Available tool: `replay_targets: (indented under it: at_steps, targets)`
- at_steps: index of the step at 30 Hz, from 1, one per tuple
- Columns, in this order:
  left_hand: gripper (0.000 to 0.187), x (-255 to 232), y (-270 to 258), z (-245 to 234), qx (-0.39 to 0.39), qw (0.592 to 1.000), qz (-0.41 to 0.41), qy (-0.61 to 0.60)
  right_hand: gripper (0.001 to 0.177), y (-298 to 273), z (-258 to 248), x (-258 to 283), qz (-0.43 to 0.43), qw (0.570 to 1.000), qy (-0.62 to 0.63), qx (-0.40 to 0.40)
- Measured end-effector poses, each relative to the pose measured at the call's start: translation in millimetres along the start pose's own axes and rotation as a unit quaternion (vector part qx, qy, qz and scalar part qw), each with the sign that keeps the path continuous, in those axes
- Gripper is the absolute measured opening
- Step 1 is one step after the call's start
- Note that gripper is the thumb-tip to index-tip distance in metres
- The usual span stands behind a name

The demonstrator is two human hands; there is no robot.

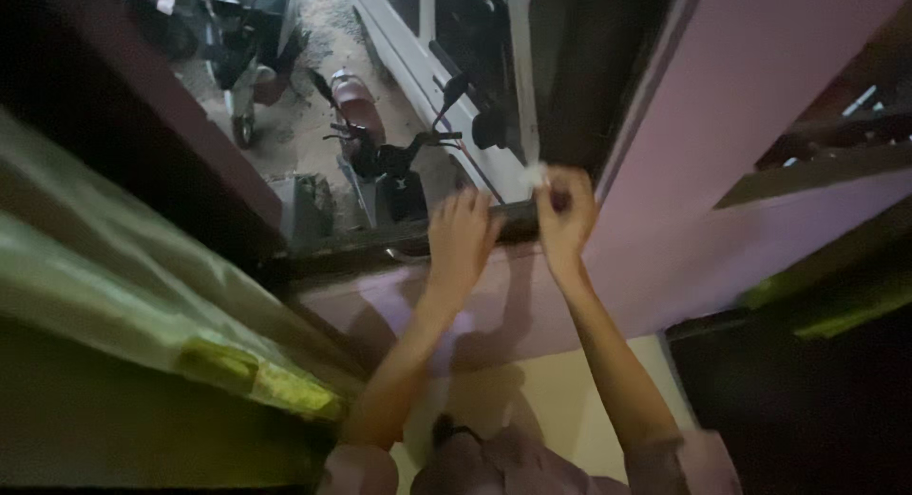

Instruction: The person cleans a window pane using a white cloth, wiping the glass surface and the metal frame. The person moves around the window to clean different sections, including the lower frame and the curtain rod area.

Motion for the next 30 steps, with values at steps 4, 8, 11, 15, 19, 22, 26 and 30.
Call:
replay_targets:
  at_steps: [4, 8, 11, 15, 19, 22, 26, 30]
  targets:
    - [0.037, -19, 54, -89, -0.183, 0.977, 0.11, 0.031, 0.015, 55, 25, 83, -0.136, 0.99, -0.024, 0.002]
    - [0.045, -8, 81, -131, -0.229, 0.959, 0.159, 0.057, 0.02, 85, 43, 140, -0.28, 0.951, -0.122, -0.05]
    - [0.056, 3, 89, -133, -0.222, 0.958, 0.156, 0.091, 0.02, 85, 53, 142, -0.307, 0.926, -0.203, -0.086]
    - [0.078, 19, 93, -115, -0.163, 0.965, 0.166, 0.118, 0.019, 60, 52, 107, -0.283, 0.922, -0.236, -0.117]
    - [0.096, 31, 96, -93, -0.132, 0.969, 0.18, 0.102, 0.017, 18, 41, 63, -0.214, 0.938, -0.237, -0.138]
    - [0.104, 32, 100, -78, -0.124, 0.968, 0.181, 0.123, 0.013, 7, 39, 50, -0.197, 0.932, -0.246, -0.177]
    - [0.109, 34, 95, -76, -0.135, 0.964, 0.18, 0.142, 0.013, 38, 49, 71, -0.226, 0.919, -0.27, -0.176]
    - [0.113, 32, 94, -78, -0.136, 0.952, 0.187, 0.2, 0.019, 83, 50, 106, -0.289, 0.905, -0.259, -0.173]
Point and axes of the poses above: each hand's wrist, its own y-axis towards the middle knuckle, its own z-axis out of the palm, x = y × z, the point moved 9 cm from there along y, towards the middle knuckle, and after that the axes turned 9 degrees about y, right-handed, at the moved point
